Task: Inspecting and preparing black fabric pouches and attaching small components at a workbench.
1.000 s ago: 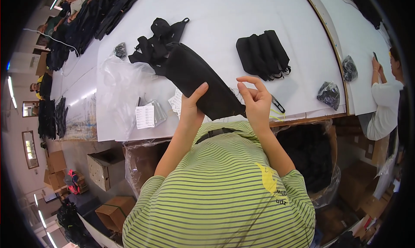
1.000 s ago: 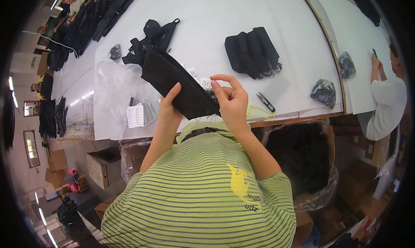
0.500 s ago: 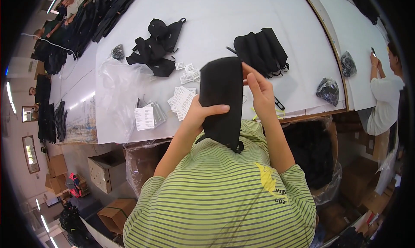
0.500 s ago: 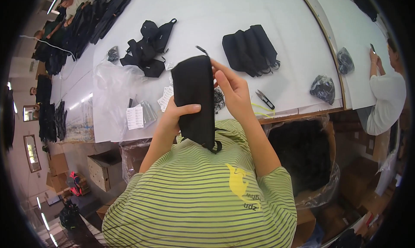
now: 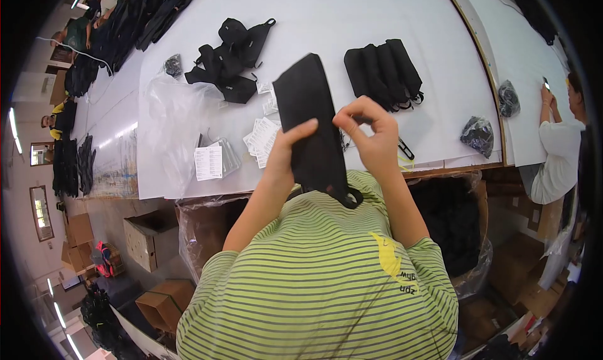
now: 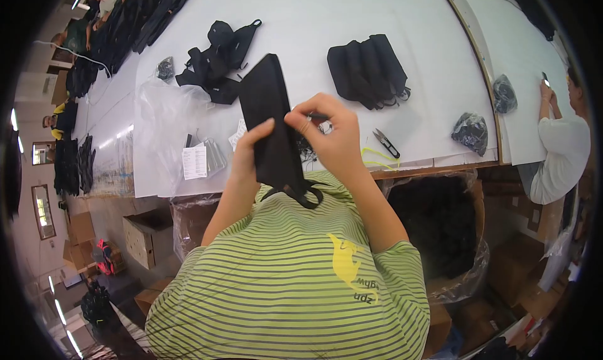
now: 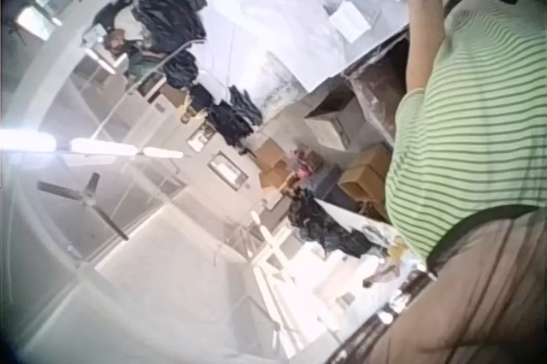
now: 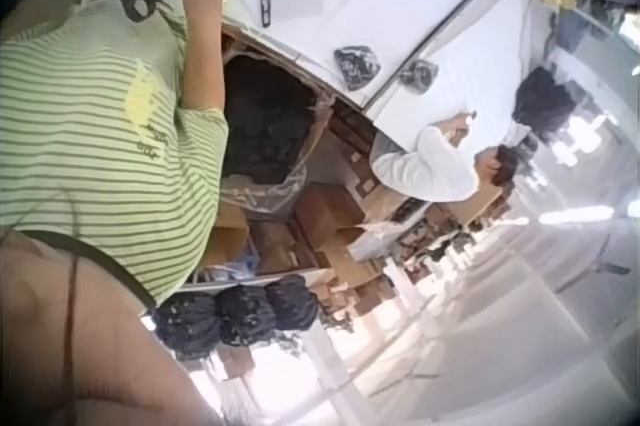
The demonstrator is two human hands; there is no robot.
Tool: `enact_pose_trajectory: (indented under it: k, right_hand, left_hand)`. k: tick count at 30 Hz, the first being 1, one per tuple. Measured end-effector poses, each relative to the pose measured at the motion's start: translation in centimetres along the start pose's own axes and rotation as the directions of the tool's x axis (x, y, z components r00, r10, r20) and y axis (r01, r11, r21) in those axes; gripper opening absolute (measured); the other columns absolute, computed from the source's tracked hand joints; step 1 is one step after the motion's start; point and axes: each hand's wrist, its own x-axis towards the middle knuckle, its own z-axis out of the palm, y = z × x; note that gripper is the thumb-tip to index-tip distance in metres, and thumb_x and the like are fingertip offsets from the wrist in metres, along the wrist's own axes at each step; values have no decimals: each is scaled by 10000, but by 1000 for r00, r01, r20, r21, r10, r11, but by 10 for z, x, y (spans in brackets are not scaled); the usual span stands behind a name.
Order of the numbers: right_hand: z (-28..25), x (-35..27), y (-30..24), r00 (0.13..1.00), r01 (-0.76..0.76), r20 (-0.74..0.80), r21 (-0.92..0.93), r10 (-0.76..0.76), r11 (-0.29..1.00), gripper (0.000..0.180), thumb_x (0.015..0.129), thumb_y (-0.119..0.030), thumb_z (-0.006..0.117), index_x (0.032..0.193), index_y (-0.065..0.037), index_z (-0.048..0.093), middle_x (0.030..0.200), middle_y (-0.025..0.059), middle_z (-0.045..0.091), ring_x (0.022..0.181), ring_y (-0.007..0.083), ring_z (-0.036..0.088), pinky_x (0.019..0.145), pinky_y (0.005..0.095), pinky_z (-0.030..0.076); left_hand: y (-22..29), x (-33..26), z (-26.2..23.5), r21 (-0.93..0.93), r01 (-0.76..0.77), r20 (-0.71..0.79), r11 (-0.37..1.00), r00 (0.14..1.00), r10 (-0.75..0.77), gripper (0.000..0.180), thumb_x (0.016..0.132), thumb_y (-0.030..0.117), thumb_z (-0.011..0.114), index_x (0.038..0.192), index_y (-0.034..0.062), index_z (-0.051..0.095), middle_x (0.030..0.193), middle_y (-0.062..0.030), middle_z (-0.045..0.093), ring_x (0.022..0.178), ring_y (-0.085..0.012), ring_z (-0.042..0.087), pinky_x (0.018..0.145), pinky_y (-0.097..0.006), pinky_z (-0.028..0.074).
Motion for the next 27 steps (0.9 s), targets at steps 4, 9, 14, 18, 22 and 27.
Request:
enact_pose_trajectory:
  k: [4,9,14,18,22,27]
  right_hand:
    - [-2,-25,-24,947,-74,315,0,71,997,111,759,-86,745,766,-18,657,678,22,563,601,98,502,557,233,404]
    - [-4,-32,-37,927,-101,365,31,82,994,122,747,-94,760,767,-26,661,668,15,546,583,89,472,498,226,372]
    - [3,-25,-48,948,59,309,41,-69,997,100,717,-43,762,739,-29,666,680,11,570,570,74,491,518,192,385]
    - [5,-25,-54,935,87,341,54,-100,995,107,712,-57,773,745,-34,674,681,8,560,573,69,494,508,187,379]
    - [5,-32,-57,922,-55,386,94,14,994,108,713,-65,777,745,-37,677,687,5,547,579,65,503,498,186,378]
    - [7,-37,-54,911,-55,412,95,11,994,105,724,-68,773,754,-37,678,685,6,541,578,64,510,492,177,376]
  left_hand:
    - [20,10,-19,-302,35,161,953,987,15,233,865,185,606,986,-14,627,886,-119,681,756,-227,678,705,-344,567]
    - [16,-4,-16,-341,0,203,940,977,73,219,860,151,599,1003,-12,624,897,-123,680,767,-223,678,709,-345,573]
    - [26,-20,2,-93,-217,154,972,961,229,166,909,174,506,844,31,453,691,-29,403,571,-123,396,482,-233,368]
    - [31,-11,-14,-311,-157,358,938,894,268,307,821,61,564,1110,-40,549,935,-135,656,783,-214,675,698,-308,581]
    - [23,-10,-21,-376,-122,376,919,886,271,289,829,69,552,1095,-44,563,943,-129,664,794,-203,679,703,-299,583]
    - [28,-22,-3,-167,-260,117,951,953,281,169,863,163,545,813,37,444,695,-16,383,568,-120,379,492,-248,310]
